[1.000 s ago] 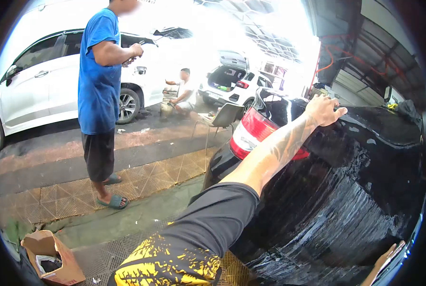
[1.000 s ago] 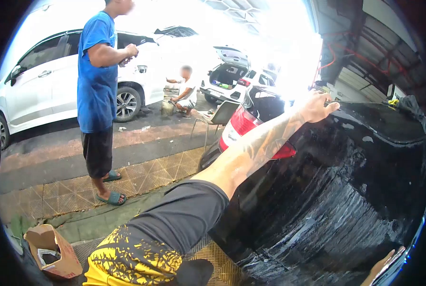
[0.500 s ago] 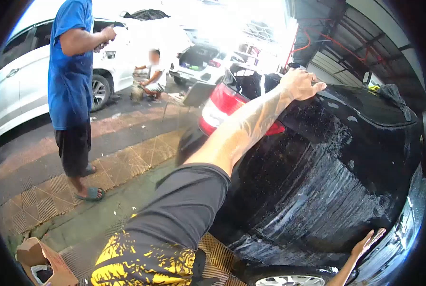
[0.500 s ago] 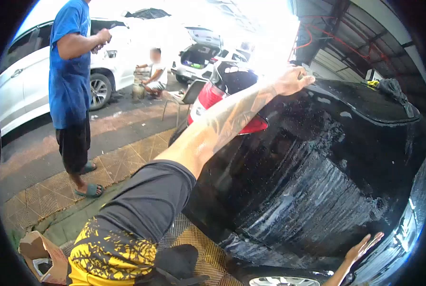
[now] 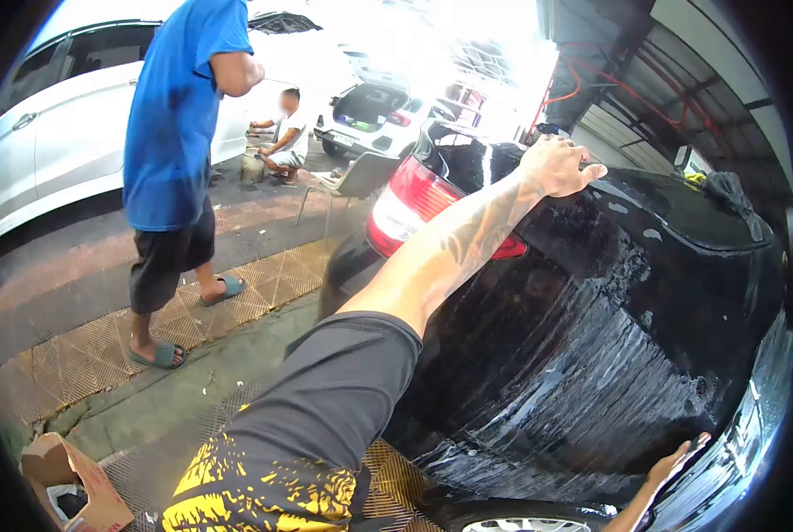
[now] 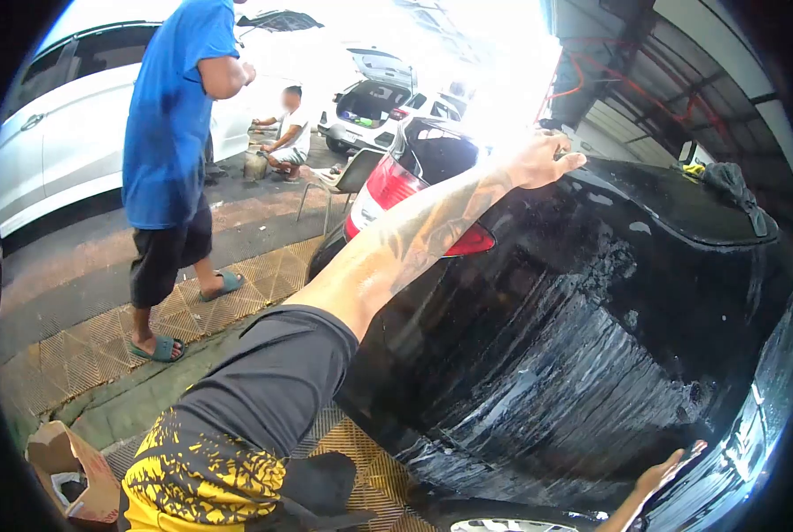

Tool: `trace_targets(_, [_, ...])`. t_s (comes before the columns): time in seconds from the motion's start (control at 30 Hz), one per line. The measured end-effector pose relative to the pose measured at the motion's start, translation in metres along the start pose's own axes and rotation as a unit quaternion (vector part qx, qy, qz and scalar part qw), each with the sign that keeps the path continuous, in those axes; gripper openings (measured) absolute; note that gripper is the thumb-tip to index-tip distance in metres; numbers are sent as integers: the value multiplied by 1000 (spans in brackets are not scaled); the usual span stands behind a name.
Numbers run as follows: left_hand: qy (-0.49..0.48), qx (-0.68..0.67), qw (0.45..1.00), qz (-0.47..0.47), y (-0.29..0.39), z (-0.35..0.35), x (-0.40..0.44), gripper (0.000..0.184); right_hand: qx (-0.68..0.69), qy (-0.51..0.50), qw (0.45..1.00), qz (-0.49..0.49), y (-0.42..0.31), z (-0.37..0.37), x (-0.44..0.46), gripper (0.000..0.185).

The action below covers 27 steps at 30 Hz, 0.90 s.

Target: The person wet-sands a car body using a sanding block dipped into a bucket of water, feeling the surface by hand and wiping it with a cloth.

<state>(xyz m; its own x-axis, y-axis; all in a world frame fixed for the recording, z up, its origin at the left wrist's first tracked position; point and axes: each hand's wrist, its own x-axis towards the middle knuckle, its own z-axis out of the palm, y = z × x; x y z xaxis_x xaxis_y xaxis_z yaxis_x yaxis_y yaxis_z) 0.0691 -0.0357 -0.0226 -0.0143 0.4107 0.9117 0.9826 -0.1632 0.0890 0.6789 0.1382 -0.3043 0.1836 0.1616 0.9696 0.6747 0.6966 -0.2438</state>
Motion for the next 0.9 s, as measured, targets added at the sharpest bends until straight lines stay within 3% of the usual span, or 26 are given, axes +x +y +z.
trace_targets(0.07, [11, -3, 1000, 11, -2, -1, 1, 70, 8, 8, 999, -38, -23, 0, -11, 56])
trace_targets(0.13, [6, -6, 1000, 16, -3, 0, 7, 72, -72, -4, 997, -29, -11, -6, 12, 56])
trace_targets(0.2, [17, -4, 1000, 14, -2, 0, 3, 68, -64, 1, 998, 5, 38, -3, 36, 56])
trace_targets(0.23, [-3, -13, 1000, 4, 4, -11, -3, 62, 7, 31, 999, 18, 33, 7, 33, 53])
trace_targets(0.3, [-17, 26, 998, 46, -2, -30, -7, 52, -197, -50, 975, -89, -31, 13, 18, 54])
trace_targets(0.37, [-20, -13, 993, 118, -30, -10, -8, 53, -406, -167, 895, -81, -130, -8, -5, 54])
trace_targets(0.4, [-15, -44, 991, 128, -44, 3, 0, 54, -296, -68, 952, -45, -95, 5, -9, 61])
trace_targets(0.43, [-10, -65, 991, 119, -58, 8, 14, 55, -227, -78, 969, 66, -97, 8, 9, 67])
trace_targets(0.47, [-14, -84, 992, 92, -75, 15, 30, 56, -199, -55, 976, 69, -81, 8, 28, 69])
trace_targets(0.5, [-34, -42, 998, 21, -50, -3, 19, 60, -140, -27, 985, 94, -82, 6, 39, 68])
trace_targets(0.57, [-17, 25, 999, 9, -41, -6, 14, 66, -38, 12, 992, 118, -81, 14, 36, 64])
trace_targets(0.67, [-13, -1, 1000, 27, -28, -3, 9, 67, -88, -43, 995, 0, -96, 5, -8, 62])
trace_targets(0.73, [-7, -2, 999, 43, -27, -2, 13, 65, -85, -46, 995, 2, -77, 0, 17, 61])
trace_targets(0.8, [-46, 3, 999, 9, -14, -12, 7, 62, -169, -54, 984, 2, -48, 2, 62, 61])
trace_targets(0.83, [-32, -13, 999, 32, -21, -8, 8, 59, -107, -87, 986, 94, -68, -7, 81, 61])
trace_targets(0.9, [-25, -17, 999, 36, -29, -4, 10, 59, -96, -94, 983, 123, -96, -3, 78, 60])
